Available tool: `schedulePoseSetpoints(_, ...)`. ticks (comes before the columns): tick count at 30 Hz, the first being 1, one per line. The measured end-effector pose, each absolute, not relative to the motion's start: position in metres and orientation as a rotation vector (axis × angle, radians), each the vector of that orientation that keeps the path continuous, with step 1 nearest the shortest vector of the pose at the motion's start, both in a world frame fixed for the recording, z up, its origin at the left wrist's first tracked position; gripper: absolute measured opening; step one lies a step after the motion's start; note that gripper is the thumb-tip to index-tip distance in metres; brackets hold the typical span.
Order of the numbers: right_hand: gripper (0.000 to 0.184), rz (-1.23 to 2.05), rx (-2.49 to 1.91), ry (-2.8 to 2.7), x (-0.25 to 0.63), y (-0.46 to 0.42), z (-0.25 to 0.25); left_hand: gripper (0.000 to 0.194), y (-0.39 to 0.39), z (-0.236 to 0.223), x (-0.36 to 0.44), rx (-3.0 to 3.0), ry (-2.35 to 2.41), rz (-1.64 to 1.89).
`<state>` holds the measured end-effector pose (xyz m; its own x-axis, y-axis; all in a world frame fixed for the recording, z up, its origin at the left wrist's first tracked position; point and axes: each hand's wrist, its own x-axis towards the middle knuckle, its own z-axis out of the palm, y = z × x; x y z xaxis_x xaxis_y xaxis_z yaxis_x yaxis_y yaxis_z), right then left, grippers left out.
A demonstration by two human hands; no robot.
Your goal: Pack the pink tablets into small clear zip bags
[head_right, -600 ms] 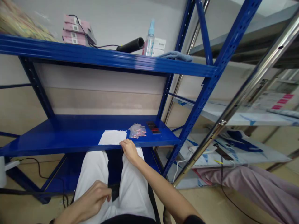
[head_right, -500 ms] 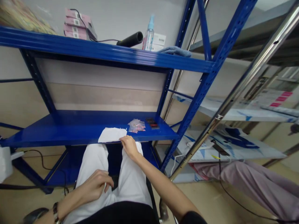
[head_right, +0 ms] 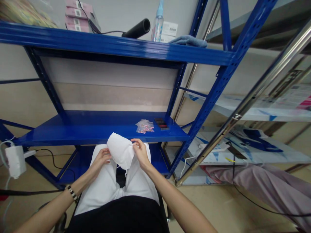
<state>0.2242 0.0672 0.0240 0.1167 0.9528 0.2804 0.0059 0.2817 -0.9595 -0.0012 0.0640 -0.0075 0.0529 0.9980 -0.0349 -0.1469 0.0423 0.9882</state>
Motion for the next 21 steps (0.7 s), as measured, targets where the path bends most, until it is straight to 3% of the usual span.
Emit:
schedulePoseSetpoints(6, 0.035, 0.801, -1.01, -1.437, 0.226, 0.096, 0.033, 0.065, 0.071, 0.007, 0.002, 0.908, 0.803, 1.168)
schedulePoseSetpoints(14, 0.044, 0.329, -1.112, -1.627, 0.218, 0.192, 0.082, 0.026, 0.144, 0.046, 0.01, 1.46, 1.043, 1.672)
schedulePoseSetpoints(18, 0.045, 0.069, -0.999, -1.785, 0.213, 0.211, 0.107, 0.028, 0.176, 0.054, 0.001, 1.696, 1.151, 1.732)
schedulePoseSetpoints(21, 0.041, -0.109, -0.951, -1.947, 0.212, 0.206, 0.112, 0.031, 0.19, 0.047, -0.011, 1.739, 1.317, 1.562)
